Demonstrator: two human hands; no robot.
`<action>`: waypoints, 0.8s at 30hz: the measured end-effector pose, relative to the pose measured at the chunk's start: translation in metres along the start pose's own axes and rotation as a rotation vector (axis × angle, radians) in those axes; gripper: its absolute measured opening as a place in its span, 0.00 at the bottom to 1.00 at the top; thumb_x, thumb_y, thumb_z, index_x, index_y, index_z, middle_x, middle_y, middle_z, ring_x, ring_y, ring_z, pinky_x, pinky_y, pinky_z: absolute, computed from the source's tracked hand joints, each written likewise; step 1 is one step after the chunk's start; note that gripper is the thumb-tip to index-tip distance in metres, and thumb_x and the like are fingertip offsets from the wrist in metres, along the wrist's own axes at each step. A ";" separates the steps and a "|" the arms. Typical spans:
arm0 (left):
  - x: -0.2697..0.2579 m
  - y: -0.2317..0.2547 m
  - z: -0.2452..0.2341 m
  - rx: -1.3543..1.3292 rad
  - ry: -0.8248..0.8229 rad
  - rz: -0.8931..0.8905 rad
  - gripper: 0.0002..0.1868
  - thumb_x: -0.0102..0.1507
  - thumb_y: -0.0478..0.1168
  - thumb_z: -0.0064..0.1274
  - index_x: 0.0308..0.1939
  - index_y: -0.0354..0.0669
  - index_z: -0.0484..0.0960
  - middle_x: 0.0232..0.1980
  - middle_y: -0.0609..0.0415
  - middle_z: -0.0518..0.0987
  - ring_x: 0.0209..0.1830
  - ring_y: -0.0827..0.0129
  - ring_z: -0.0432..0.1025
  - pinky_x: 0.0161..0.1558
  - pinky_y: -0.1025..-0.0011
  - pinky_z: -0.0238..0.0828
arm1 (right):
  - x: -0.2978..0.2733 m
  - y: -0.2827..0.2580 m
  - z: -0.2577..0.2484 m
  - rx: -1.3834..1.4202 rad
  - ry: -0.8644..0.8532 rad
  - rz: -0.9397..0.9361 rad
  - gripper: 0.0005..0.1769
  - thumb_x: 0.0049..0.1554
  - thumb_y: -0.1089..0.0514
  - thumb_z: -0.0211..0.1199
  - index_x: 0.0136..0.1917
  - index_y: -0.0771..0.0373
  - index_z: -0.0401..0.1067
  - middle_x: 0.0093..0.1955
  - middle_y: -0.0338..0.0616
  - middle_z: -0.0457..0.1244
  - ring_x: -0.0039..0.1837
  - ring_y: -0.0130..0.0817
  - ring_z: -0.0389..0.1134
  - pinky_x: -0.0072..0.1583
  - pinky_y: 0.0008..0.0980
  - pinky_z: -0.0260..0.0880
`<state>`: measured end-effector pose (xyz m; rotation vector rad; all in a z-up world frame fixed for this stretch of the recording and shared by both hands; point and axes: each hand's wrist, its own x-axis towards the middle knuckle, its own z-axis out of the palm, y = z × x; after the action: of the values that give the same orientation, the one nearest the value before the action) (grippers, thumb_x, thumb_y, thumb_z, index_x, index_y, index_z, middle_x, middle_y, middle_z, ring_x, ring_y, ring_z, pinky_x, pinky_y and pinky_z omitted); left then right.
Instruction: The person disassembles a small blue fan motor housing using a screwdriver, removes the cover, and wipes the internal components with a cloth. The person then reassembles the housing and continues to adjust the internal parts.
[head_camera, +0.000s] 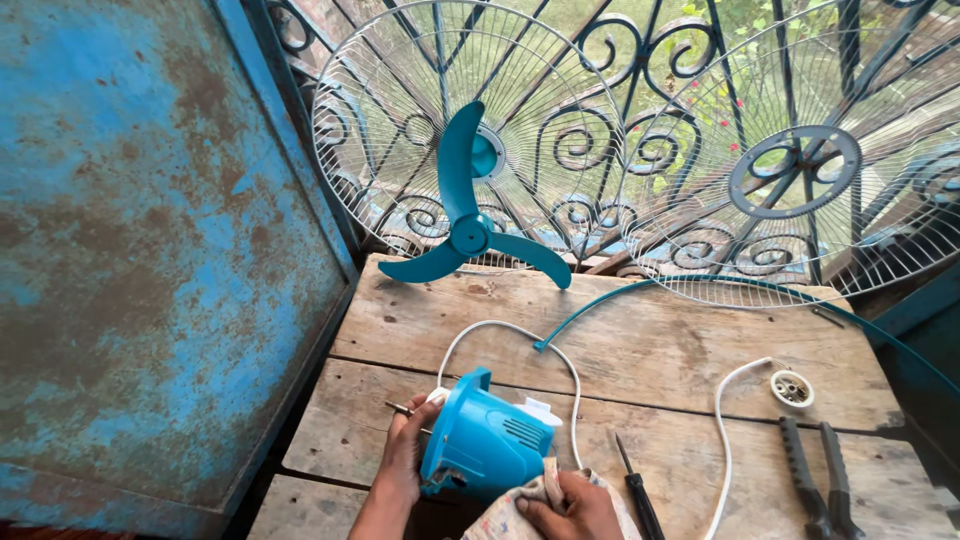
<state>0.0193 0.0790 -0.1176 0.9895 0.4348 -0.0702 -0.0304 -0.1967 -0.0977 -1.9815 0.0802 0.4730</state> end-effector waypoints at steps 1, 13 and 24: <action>0.001 0.003 0.000 0.044 0.019 -0.002 0.39 0.53 0.53 0.64 0.61 0.37 0.70 0.46 0.45 0.82 0.41 0.65 0.79 0.43 0.67 0.79 | 0.003 0.007 0.001 -0.004 -0.025 0.022 0.16 0.46 0.54 0.79 0.47 0.61 0.84 0.37 0.49 0.74 0.40 0.29 0.73 0.46 0.32 0.69; -0.003 0.012 0.010 0.200 0.000 0.001 0.49 0.49 0.45 0.67 0.70 0.39 0.60 0.46 0.42 0.83 0.39 0.63 0.80 0.39 0.66 0.79 | 0.019 0.031 -0.073 -0.405 -0.202 0.119 0.21 0.48 0.45 0.71 0.53 0.54 0.83 0.43 0.47 0.75 0.49 0.34 0.79 0.55 0.33 0.75; 0.015 0.008 0.011 0.279 0.003 -0.023 0.49 0.51 0.45 0.67 0.70 0.34 0.57 0.48 0.42 0.82 0.41 0.64 0.80 0.42 0.69 0.80 | 0.010 -0.054 -0.008 -0.325 0.354 -0.622 0.16 0.53 0.56 0.64 0.54 0.57 0.80 0.57 0.50 0.65 0.54 0.48 0.71 0.55 0.40 0.72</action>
<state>0.0384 0.0761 -0.1118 1.2589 0.4469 -0.1533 -0.0042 -0.1779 -0.0521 -2.2495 -0.4054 -0.2868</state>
